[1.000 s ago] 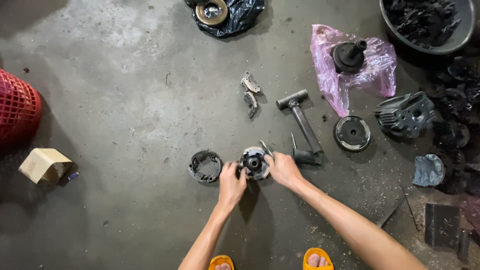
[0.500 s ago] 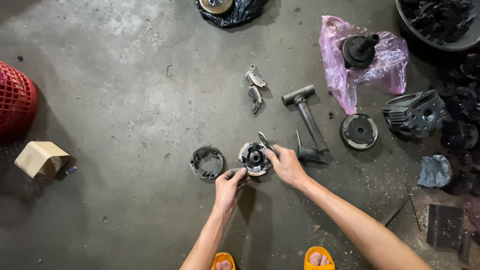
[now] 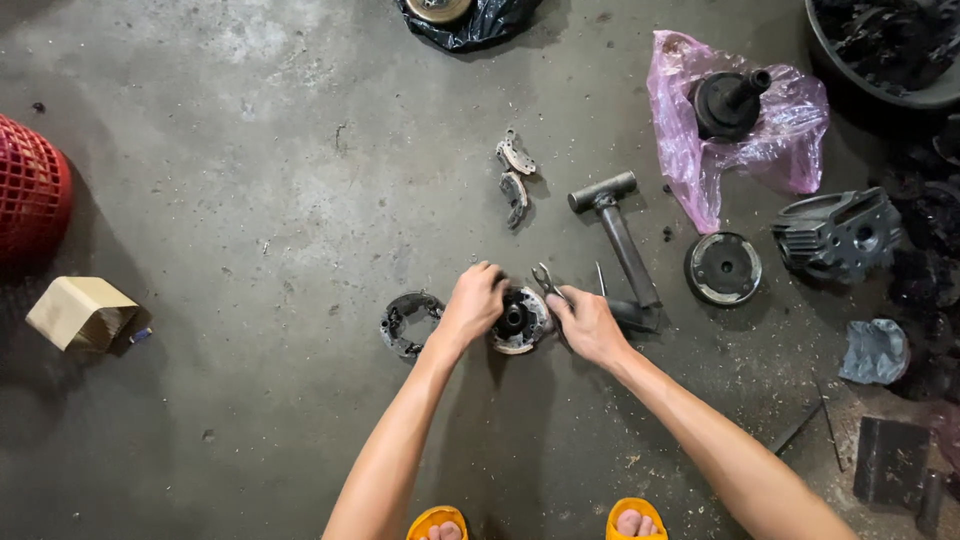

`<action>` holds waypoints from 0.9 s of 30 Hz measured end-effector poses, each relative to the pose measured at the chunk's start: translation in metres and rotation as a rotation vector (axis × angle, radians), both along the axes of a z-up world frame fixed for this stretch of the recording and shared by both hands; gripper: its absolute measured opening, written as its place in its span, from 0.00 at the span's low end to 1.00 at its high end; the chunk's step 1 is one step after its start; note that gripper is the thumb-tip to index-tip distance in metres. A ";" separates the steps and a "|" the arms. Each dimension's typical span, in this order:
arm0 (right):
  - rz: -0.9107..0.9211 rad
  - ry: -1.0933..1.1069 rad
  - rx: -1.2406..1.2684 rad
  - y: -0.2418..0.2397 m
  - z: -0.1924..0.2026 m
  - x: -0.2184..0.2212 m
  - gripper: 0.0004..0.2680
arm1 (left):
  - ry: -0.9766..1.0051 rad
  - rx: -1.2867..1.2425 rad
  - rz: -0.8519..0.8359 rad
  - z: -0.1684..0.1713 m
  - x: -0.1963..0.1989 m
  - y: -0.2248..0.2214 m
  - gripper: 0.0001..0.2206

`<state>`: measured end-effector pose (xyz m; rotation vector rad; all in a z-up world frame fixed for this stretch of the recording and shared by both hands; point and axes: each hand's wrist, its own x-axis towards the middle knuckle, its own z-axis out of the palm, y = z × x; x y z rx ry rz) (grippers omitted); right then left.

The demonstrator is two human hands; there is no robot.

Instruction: Assembling a motorcycle centrifugal clutch assembly on the floor using a hammer and a punch

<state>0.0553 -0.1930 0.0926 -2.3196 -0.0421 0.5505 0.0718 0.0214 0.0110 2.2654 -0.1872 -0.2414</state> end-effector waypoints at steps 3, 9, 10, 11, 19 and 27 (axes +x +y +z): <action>-0.064 0.091 0.055 0.006 0.019 0.002 0.10 | 0.078 0.132 -0.084 -0.008 0.018 -0.006 0.11; -0.052 0.130 0.041 0.017 0.050 0.009 0.11 | 0.135 0.163 -0.122 -0.008 0.022 -0.007 0.10; -0.052 0.133 0.042 0.013 0.040 0.013 0.11 | 0.139 0.164 -0.122 -0.010 0.022 -0.007 0.10; -0.043 0.136 0.059 0.009 0.030 0.016 0.11 | 0.125 0.165 -0.125 -0.012 0.022 -0.007 0.10; -0.216 0.507 0.243 0.000 -0.002 0.045 0.12 | 0.061 0.022 -0.023 0.000 0.000 -0.003 0.09; -0.113 0.893 0.262 0.014 0.024 0.077 0.12 | -0.010 -0.303 0.220 0.007 -0.025 -0.007 0.10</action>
